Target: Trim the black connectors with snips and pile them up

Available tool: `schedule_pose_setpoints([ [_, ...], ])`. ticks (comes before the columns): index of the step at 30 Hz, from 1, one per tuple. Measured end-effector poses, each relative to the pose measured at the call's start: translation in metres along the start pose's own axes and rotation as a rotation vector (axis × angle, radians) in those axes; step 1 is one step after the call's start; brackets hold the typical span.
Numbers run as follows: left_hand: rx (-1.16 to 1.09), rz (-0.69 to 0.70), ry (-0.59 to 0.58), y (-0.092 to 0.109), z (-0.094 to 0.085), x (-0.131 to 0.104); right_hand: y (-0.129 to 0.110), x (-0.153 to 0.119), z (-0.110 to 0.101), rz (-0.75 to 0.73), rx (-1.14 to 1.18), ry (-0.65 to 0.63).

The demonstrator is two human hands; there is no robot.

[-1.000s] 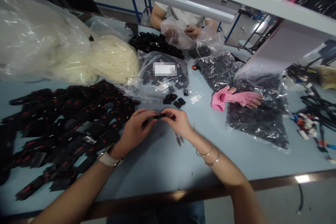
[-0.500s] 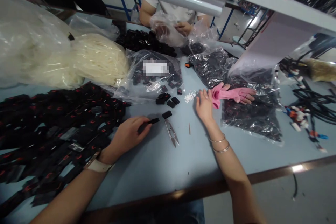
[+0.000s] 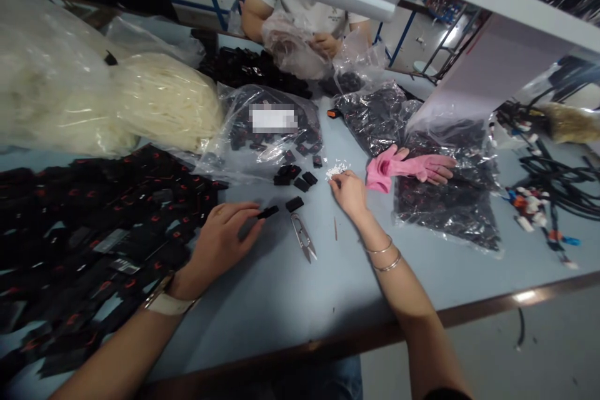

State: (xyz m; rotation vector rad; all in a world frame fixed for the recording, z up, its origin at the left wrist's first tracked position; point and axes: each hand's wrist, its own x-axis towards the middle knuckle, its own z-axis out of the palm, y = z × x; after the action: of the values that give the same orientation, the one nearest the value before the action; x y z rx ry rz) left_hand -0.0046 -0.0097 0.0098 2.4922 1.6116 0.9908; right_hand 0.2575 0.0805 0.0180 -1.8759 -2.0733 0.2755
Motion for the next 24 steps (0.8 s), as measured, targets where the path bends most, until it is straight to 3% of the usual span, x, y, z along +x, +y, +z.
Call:
schedule_pose_setpoints([
  [17, -0.006, 0.025, 0.003, 0.001, -0.001, 0.0, 0.011, 0.01, -0.016, -0.079, 0.095, -0.096],
  [24, -0.025, -0.003, -0.031, 0.002, 0.0, 0.0, 0.005, 0.008, -0.005, -0.133, 0.083, -0.132],
])
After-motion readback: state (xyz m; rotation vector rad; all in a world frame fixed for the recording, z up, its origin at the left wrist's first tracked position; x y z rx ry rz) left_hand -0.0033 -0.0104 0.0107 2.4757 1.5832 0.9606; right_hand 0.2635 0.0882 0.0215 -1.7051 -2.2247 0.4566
